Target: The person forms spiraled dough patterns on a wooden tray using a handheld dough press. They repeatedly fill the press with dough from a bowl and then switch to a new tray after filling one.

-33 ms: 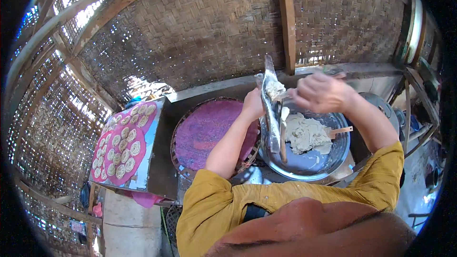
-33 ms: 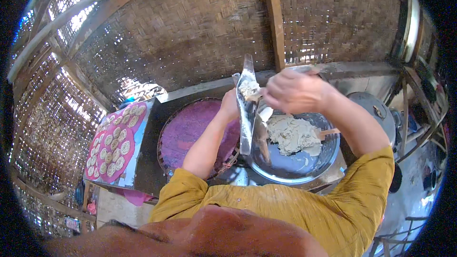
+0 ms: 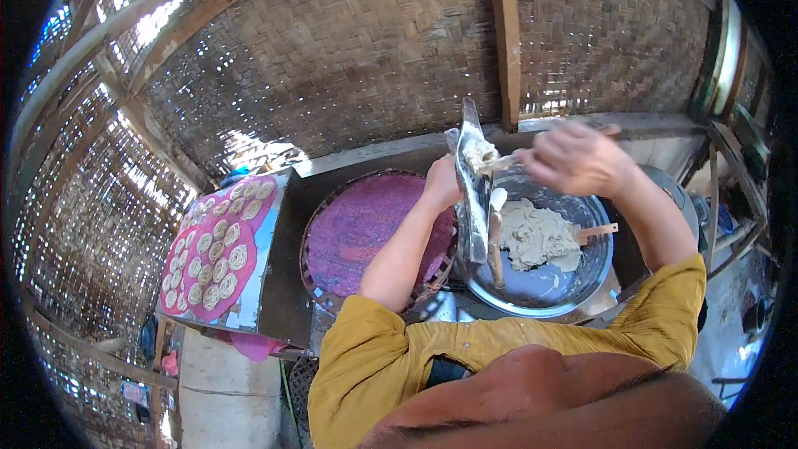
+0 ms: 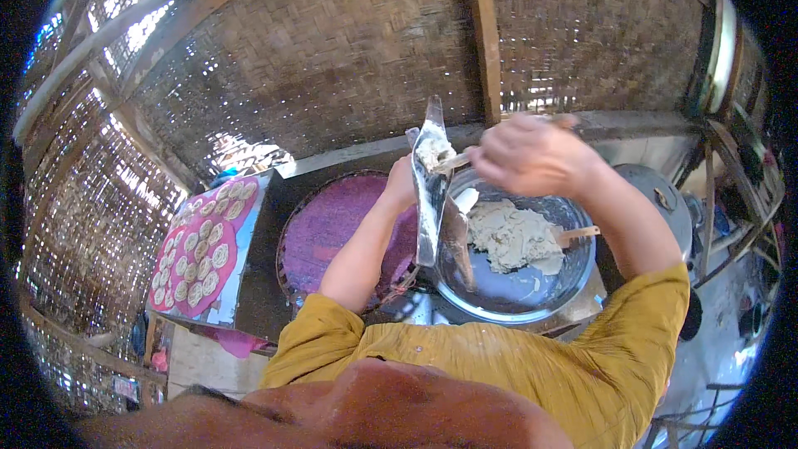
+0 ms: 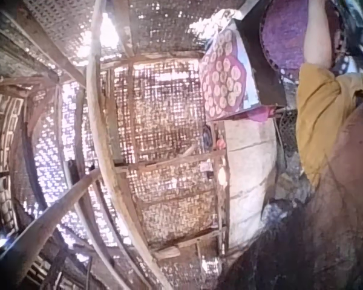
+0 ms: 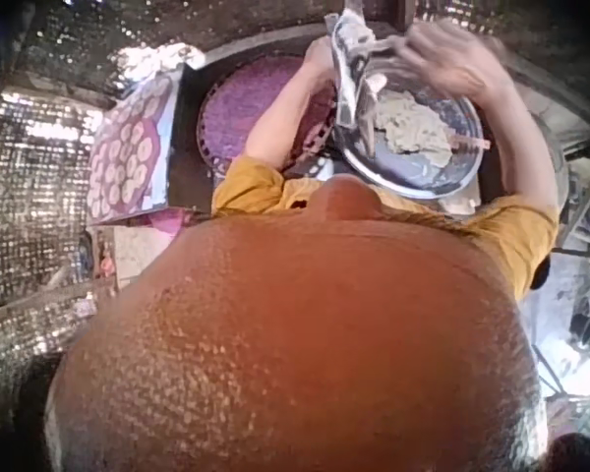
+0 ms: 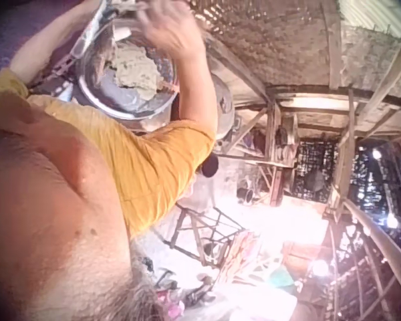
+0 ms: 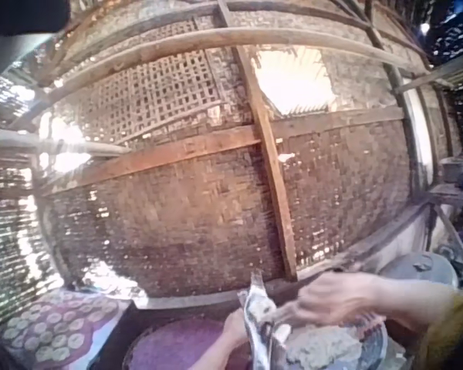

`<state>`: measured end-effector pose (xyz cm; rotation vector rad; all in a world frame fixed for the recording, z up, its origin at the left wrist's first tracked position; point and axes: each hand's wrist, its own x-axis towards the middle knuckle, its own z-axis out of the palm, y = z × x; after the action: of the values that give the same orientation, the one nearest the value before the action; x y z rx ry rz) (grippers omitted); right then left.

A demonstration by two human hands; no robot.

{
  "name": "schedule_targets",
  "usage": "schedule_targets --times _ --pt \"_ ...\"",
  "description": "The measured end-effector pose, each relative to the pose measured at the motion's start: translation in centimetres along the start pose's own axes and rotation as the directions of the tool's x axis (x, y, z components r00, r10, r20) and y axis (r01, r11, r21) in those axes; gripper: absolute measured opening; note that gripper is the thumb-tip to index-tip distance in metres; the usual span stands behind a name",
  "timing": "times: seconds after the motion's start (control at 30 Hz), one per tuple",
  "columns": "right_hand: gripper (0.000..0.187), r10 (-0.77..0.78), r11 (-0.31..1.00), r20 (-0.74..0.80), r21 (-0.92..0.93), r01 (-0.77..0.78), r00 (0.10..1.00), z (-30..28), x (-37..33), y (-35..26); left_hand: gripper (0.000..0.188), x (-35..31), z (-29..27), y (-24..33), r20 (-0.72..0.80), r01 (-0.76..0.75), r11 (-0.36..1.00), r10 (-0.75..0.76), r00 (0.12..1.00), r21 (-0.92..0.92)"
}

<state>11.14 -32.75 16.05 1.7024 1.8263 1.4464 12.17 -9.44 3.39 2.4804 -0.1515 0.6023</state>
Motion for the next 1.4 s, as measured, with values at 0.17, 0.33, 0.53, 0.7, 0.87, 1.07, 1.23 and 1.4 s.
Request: schedule_targets --times 0.17,0.33,0.53,0.7,0.87,1.07,1.23,1.4 --pt "0.014 0.502 0.859 0.002 0.113 -0.499 0.865 -0.2 -3.6 -0.7 0.045 -0.3 -1.6 -0.8 0.114 0.213 0.529 -0.214 0.97 -0.821" --pt "0.018 0.712 -0.425 0.647 0.707 -0.566 0.273 6.1 -3.6 -6.6 0.05 0.6 2.3 -1.4 -0.194 -0.148 0.827 0.048 0.98 -0.543" --pt "0.023 0.694 -0.14 0.629 0.595 -0.792 0.35 3.8 -6.7 -6.2 0.02 0.1 0.8 -3.5 -0.068 0.021 0.388 -0.215 0.974 -0.922" --pt "0.023 0.922 0.021 0.303 0.584 -0.812 0.242 3.3 -4.5 -5.7 0.021 0.1 2.5 -3.0 -0.182 0.001 0.774 -0.15 0.972 -0.634" --pt "0.018 0.783 0.571 0.007 0.391 -0.722 0.622 4.4 -3.5 -7.8 0.028 0.6 3.0 -4.4 -0.026 0.022 0.378 -0.121 0.992 -0.926" --pt "0.018 0.798 0.162 0.296 0.733 -0.66 0.525 5.0 -5.4 -8.2 0.025 -0.6 0.7 -1.7 0.143 0.188 0.121 -0.313 0.939 -0.975" --pt "0.018 0.905 0.24 0.194 0.504 -0.83 0.379 6.2 -4.1 -6.3 0.019 -0.4 1.8 -0.7 0.03 0.089 0.379 -0.159 0.987 -0.921" --pt "0.015 0.783 0.447 0.123 0.571 -0.689 0.61 4.6 -4.2 -8.4 0.02 -0.2 2.9 -5.1 0.052 0.061 0.058 -0.14 0.989 -0.996"
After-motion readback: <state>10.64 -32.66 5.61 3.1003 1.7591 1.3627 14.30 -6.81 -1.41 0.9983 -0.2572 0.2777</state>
